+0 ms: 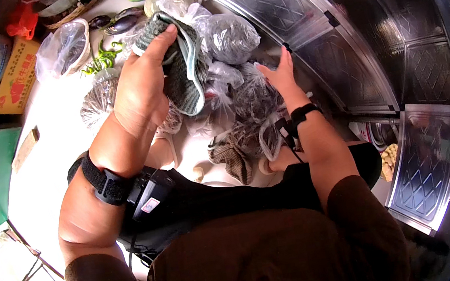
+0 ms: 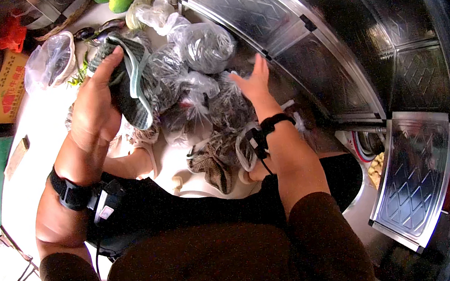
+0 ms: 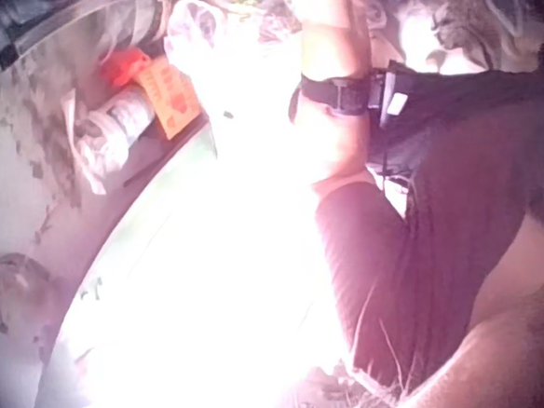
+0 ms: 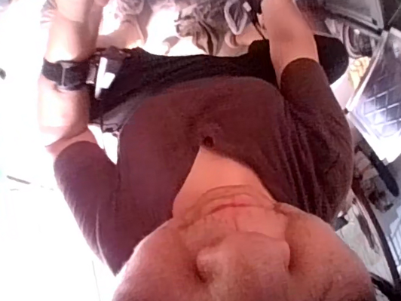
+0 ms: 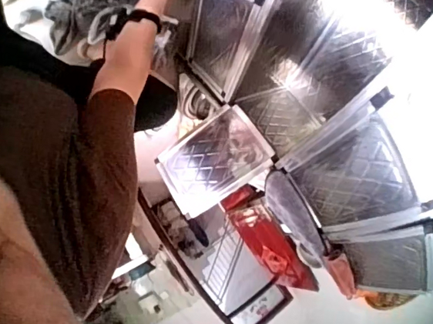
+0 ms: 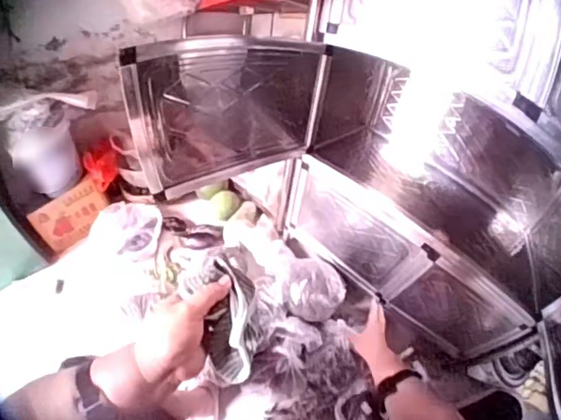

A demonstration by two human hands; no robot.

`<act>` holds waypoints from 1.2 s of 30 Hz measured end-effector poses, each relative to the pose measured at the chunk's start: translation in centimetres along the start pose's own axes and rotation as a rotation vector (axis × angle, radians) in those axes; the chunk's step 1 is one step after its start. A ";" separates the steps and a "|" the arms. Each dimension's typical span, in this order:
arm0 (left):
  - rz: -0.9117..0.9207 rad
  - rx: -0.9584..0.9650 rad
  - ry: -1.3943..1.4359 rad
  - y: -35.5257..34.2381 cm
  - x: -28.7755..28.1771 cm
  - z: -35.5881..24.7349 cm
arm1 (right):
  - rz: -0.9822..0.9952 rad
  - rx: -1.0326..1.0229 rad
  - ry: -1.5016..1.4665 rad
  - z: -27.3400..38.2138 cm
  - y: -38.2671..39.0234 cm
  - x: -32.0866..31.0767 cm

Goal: The person organizes various bagged food items into a metal storage cabinet, placing individual bags onto the shelves and checking the contents of one bag.

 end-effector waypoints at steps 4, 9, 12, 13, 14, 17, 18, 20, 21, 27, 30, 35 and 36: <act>-0.036 -0.023 0.046 -0.2 -0.6 -0.3 | 0.118 -0.001 -0.165 4.8 -2.3 2.7; -0.063 -0.004 0.092 -0.7 -1.4 -0.8 | 0.268 0.535 -0.589 4.0 -2.7 6.4; -0.072 0.004 0.109 -0.9 -1.6 -1.0 | 0.227 0.495 -0.658 3.2 -3.9 7.0; -0.076 0.008 0.113 -0.9 -1.7 -1.2 | 0.193 0.481 -0.677 3.5 -4.0 6.6; -0.072 0.004 0.100 -0.9 -1.7 -1.4 | 0.202 0.527 -0.744 3.3 -3.9 6.0; -0.058 -0.018 0.087 -1.1 -1.1 -1.3 | 0.220 0.550 -0.842 1.6 -5.1 4.0; -0.074 -0.035 0.077 -1.1 -1.3 -1.2 | 0.228 0.526 -0.918 2.0 -5.0 3.2; -0.087 -0.016 0.083 -1.2 -1.7 -1.1 | 0.266 0.485 -1.007 3.5 -4.1 0.8; -0.077 0.002 0.078 -1.2 -1.6 -1.1 | 0.294 0.453 -1.093 4.5 -3.6 -1.1; -0.002 -0.196 0.121 -3.1 -2.0 2.9 | 0.348 0.304 -1.463 7.9 -0.6 -12.8; 0.157 -0.415 0.051 -2.5 -0.3 6.0 | 0.362 0.195 -1.638 9.9 1.7 -17.7; 0.475 -0.443 -0.011 -0.3 4.8 7.6 | 0.126 0.229 -1.888 11.2 7.1 -20.6; 0.541 -0.347 0.046 0.7 6.6 6.3 | 0.189 0.227 -1.945 10.9 8.1 -20.0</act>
Point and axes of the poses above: each hand's wrist, its own y-axis away from the middle knuckle, its own x-axis out of the palm, z = x × y, the point moved 8 cm from there along -y, towards the middle knuckle, and after that the axes turned 4 degrees about -z, right-handed, at the moved point
